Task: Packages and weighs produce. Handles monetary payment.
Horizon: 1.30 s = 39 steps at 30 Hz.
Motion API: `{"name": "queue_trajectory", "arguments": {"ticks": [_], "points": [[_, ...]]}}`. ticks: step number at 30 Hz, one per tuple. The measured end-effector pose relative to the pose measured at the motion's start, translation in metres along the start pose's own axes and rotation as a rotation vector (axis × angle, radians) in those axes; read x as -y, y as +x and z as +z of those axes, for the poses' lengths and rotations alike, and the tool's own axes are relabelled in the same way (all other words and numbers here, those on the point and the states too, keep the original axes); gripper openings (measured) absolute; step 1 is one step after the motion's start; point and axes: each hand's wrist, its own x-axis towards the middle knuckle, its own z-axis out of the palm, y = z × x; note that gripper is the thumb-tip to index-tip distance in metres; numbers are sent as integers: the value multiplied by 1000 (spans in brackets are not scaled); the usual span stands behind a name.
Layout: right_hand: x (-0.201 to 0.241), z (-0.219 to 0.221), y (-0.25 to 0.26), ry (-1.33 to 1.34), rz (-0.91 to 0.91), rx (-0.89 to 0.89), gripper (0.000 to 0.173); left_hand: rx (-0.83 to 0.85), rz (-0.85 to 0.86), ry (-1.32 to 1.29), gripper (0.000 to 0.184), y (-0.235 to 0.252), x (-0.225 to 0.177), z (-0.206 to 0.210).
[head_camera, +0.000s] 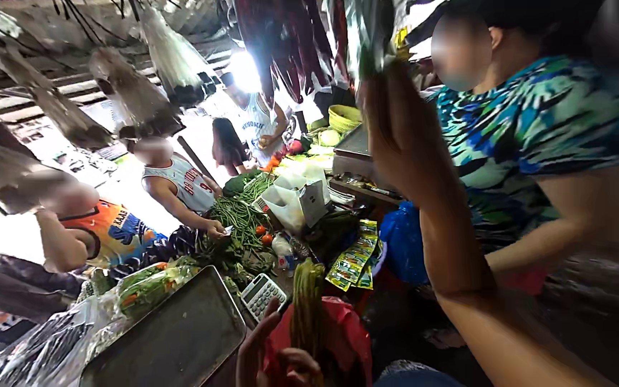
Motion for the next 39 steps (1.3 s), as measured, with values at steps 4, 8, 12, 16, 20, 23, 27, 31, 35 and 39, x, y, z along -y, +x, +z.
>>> {"name": "queue_trajectory", "arguments": {"ticks": [4,8,12,16,20,23,27,31,35,39], "points": [[5,50,-107,797,255,505,42,-18,-63,-237,95,33,35,1],[-4,89,-162,1101,536,706,71,-335,-168,-331,90,62,35,5],[-59,114,-117,758,280,533,51,-201,-149,-406,91,84,65,-10],[-168,224,-49,93,4,502,34,-258,-263,-410,74,118,100,-15],[-262,325,-53,-58,-5,905,54,-431,-538,-350,46,166,130,-29],[-269,317,-80,-60,-107,741,35,-500,-689,-260,40,197,165,-45],[-282,297,-122,15,-155,622,28,-380,-767,415,42,233,224,-45],[-280,275,-148,39,-170,574,25,-379,-714,760,41,267,272,-30],[-269,255,-136,-3,-112,626,28,-353,-760,790,40,289,294,-30],[-257,255,-60,69,3,838,32,-338,-779,855,39,290,293,-28]]}}
